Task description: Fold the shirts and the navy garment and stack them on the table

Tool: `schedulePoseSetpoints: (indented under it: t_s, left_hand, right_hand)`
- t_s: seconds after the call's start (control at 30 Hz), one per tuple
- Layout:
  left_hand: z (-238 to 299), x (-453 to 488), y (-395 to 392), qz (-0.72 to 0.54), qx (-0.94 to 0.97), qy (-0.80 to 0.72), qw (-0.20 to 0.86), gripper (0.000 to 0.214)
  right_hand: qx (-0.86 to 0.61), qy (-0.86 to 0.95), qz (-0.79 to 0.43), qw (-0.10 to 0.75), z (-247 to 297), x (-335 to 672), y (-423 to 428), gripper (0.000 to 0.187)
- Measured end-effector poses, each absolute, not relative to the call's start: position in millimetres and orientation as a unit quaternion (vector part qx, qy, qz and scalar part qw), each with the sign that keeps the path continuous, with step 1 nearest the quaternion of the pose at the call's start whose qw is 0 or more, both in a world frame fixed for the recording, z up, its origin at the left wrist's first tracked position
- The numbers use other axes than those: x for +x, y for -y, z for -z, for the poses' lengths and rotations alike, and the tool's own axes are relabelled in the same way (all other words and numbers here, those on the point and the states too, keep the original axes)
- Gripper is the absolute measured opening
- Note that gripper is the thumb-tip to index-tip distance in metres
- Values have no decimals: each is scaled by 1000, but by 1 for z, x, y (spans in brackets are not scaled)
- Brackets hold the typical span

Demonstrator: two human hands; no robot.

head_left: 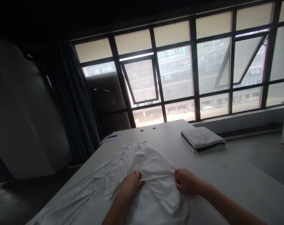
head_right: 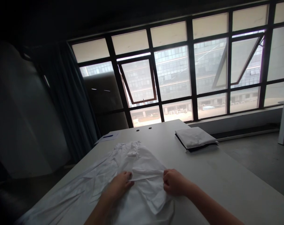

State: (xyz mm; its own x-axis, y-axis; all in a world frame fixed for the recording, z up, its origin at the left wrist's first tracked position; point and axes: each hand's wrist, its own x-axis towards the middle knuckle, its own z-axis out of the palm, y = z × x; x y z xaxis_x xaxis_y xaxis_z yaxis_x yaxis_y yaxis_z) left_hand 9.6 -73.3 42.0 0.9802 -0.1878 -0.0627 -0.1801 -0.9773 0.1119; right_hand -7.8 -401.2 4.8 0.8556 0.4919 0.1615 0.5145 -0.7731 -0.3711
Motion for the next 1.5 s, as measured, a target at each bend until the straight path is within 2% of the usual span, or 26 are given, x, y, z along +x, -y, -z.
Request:
schedulePoseSetpoints:
  t_s: [0.07,0.17,0.33,0.5,0.6,0.7,0.8,0.9,0.97,1.07,1.13,1.23,1.27,1.4,1.5]
  left_hand:
    - [-39,5,91,39,991,120,37,25]
    - [-38,-5,121,49,985,166,17,34]
    - [-37,-31,166,80,965,250,18,28]
    - [-46,-52,177,75,942,322,50,25]
    - [-67,-49,162,38,949,303,81,25]
    - [-97,-37,136,-15,967,233,105,22]
    - [-126,-27,107,-70,972,180,134,21]
    - [-145,-25,89,-131,961,152,193,27]
    - [-150,-28,89,-155,949,156,227,27]
    - [-149,-36,104,-165,937,182,247,17]
    - [-142,-43,120,-162,930,214,250,11]
    - [-129,-55,143,-136,904,306,266,20]
    - [-125,-59,149,-124,894,338,267,24]
    - [-117,-66,158,-127,875,386,264,28]
    - [-115,-61,154,-174,863,373,295,47]
  right_hand:
    - [-957,224,30,184,-9,2,417,22]
    - [-972,171,43,153,-14,6,434,27]
    - [-982,143,53,114,-18,-2,435,44]
    - [-962,227,42,144,-16,-5,415,17]
    - [-961,225,40,155,-19,-3,414,17]
    - [-955,200,81,201,-32,6,430,24]
    - [-937,151,128,289,-49,22,459,33]
    - [-905,38,190,379,-62,34,484,32]
    - [-880,-17,254,400,-70,31,487,32]
    - [-871,55,272,406,-84,7,462,41]
    - [-876,168,200,406,-93,-19,432,49]
    - [-866,312,108,377,-98,-55,390,72]
    - [-862,338,88,368,-99,-64,381,69]
    - [-860,356,54,362,-104,-69,380,16]
    - [-868,279,101,398,-115,-51,409,6]
